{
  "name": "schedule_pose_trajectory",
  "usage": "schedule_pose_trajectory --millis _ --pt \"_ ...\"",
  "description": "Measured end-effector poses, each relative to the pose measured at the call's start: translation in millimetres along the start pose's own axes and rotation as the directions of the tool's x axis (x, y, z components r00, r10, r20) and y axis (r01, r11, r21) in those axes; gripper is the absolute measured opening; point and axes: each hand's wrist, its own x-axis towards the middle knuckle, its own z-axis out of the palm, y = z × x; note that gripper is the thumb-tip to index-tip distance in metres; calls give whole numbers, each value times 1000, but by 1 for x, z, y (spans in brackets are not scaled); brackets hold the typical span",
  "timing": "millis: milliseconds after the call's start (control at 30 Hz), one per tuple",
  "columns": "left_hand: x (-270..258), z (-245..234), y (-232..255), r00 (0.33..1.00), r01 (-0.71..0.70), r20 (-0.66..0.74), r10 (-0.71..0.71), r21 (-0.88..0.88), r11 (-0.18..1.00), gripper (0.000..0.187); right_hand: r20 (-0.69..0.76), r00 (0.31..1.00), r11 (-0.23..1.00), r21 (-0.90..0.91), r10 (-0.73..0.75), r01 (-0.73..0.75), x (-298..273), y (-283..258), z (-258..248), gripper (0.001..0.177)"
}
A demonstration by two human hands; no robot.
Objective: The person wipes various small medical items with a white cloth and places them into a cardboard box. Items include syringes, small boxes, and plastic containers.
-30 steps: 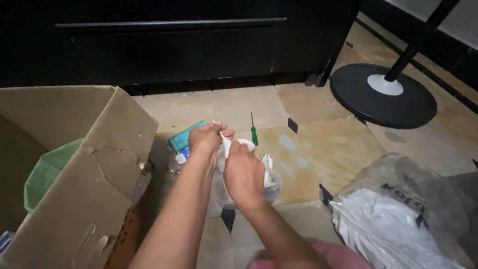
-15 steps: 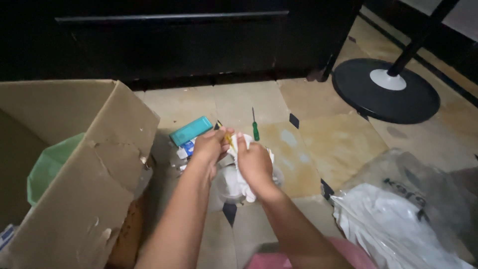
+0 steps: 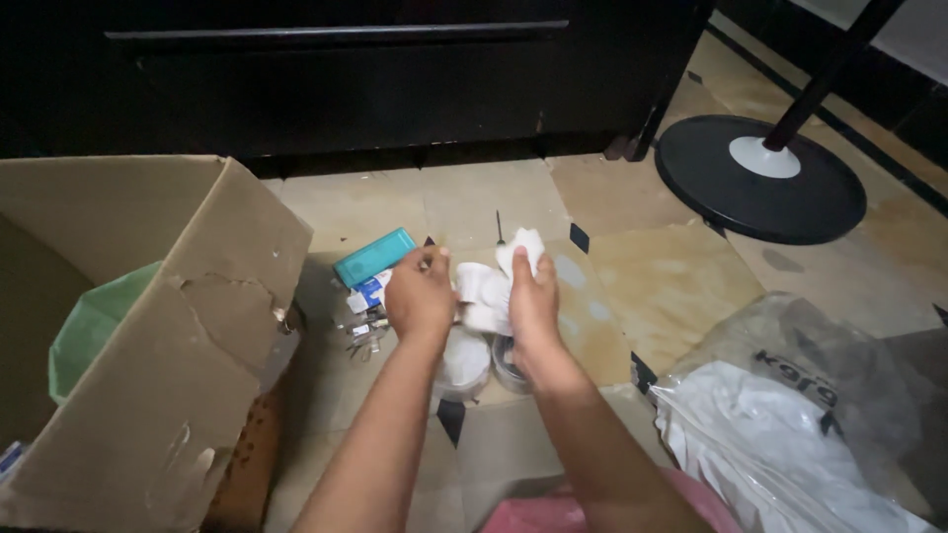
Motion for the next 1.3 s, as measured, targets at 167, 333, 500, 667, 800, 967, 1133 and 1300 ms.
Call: schedule_pose_trajectory --millis 167,333,500,667,800,967,1133,1300 --pt "-3 0 -9 915 -146 387 118 43 988 33 285 922 934 168 262 -316 -2 13 15 38" --pt "-19 6 0 932 -162 322 167 -42 986 37 7 951 950 23 310 -310 20 14 12 42" --pt "-29 20 12 925 -212 347 154 136 968 33 -90 912 915 103 399 -390 42 20 -1 46" --pt "-27 25 11 934 -199 331 136 166 966 26 -207 906 922 -34 370 -385 92 72 -24 48" --pt "-20 11 9 923 -162 371 101 138 977 37 -194 926 943 140 324 -301 143 79 -76 49" --pt "8 -25 11 989 46 140 -45 -8 999 50 152 925 864 331 349 -380 113 45 -77 52" --pt "-6 -6 7 979 -201 0 202 72 977 27 438 809 856 147 393 -495 39 32 -1 43" --pt "-31 -3 7 955 -292 99 279 166 942 7 160 869 876 47 467 -480 47 44 -1 45"
